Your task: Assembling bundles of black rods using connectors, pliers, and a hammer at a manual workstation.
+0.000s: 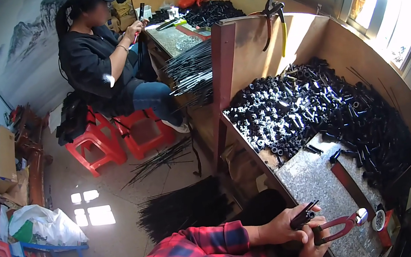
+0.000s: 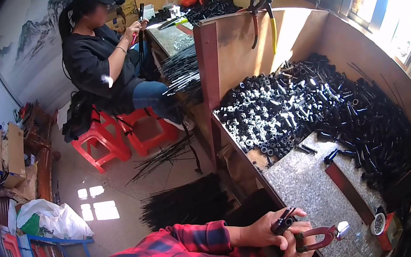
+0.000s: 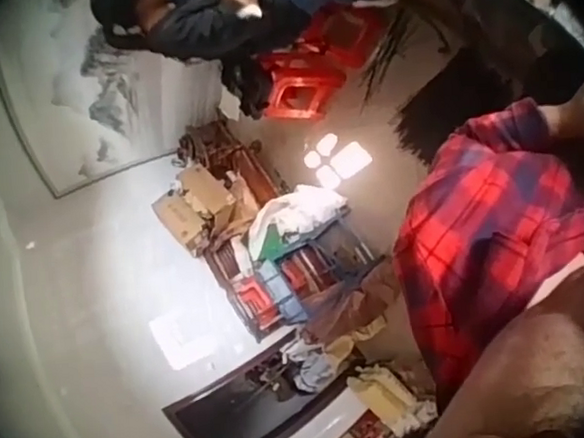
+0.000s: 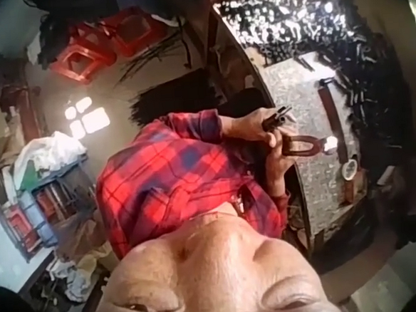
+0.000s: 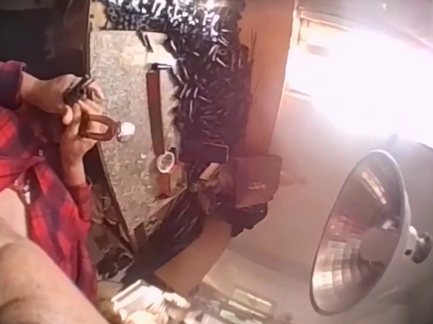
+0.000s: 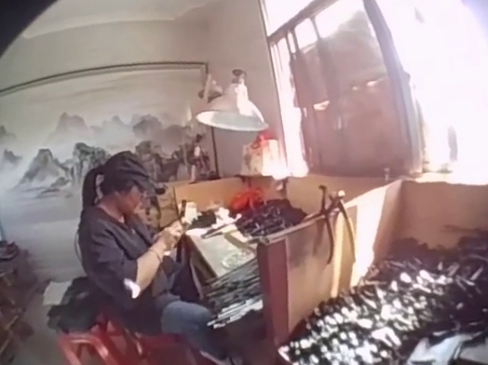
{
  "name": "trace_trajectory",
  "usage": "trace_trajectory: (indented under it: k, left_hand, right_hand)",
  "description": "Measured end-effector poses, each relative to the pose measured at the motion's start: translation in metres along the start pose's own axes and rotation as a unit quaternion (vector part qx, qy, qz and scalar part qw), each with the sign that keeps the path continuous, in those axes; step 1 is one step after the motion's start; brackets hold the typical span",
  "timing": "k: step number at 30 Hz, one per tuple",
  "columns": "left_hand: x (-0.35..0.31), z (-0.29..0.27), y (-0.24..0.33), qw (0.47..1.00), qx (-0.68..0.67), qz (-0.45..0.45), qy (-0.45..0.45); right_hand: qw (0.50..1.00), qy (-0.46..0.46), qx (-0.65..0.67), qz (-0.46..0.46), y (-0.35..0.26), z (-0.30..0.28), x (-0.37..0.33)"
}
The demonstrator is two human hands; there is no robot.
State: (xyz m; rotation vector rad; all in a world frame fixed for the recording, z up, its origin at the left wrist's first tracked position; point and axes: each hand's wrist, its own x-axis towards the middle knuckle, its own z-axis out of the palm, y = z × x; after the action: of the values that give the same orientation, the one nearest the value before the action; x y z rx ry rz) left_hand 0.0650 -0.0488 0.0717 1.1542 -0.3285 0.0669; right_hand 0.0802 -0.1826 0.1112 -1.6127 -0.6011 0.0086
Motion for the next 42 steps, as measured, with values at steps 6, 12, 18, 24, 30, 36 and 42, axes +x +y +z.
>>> trace_trajectory:
  k: [6,12,18,24,30,36,42]
  left_hand:
    - [-0.001,-0.002,-0.002,1.000,0.016,0.004,0.000]
    - [-0.002,0.000,0.006,1.000,0.019,-0.010,-0.011]
    - [-0.003,0.005,0.003,0.999,0.009,-0.027,-0.013]
    - [-0.001,0.009,0.003,1.000,0.012,0.002,0.025]
    - [-0.001,0.003,0.002,0.999,0.012,-0.035,0.003]
    - [-0.001,0.000,0.001,0.999,0.024,0.043,0.005]
    - [-0.002,0.008,-0.004,1.000,-0.015,-0.018,-0.020]
  right_hand:
    - [1.000,0.000,-0.011,0.003,-0.007,0.004,0.000]
    - [1.000,0.006,0.002,-0.006,-0.006,0.003,-0.001]
    - [0.996,-0.025,-0.085,-0.029,0.002,-0.011,-0.006]
    - [0.999,-0.004,-0.019,-0.041,-0.002,-0.007,-0.006]
    - [0.997,-0.015,-0.027,-0.067,0.000,-0.005,-0.002]
    - [0.997,-0.017,-0.045,-0.054,-0.003,-0.003,-0.002]
    - [0.993,-0.059,-0.065,-0.077,0.005,-0.016,-0.003]
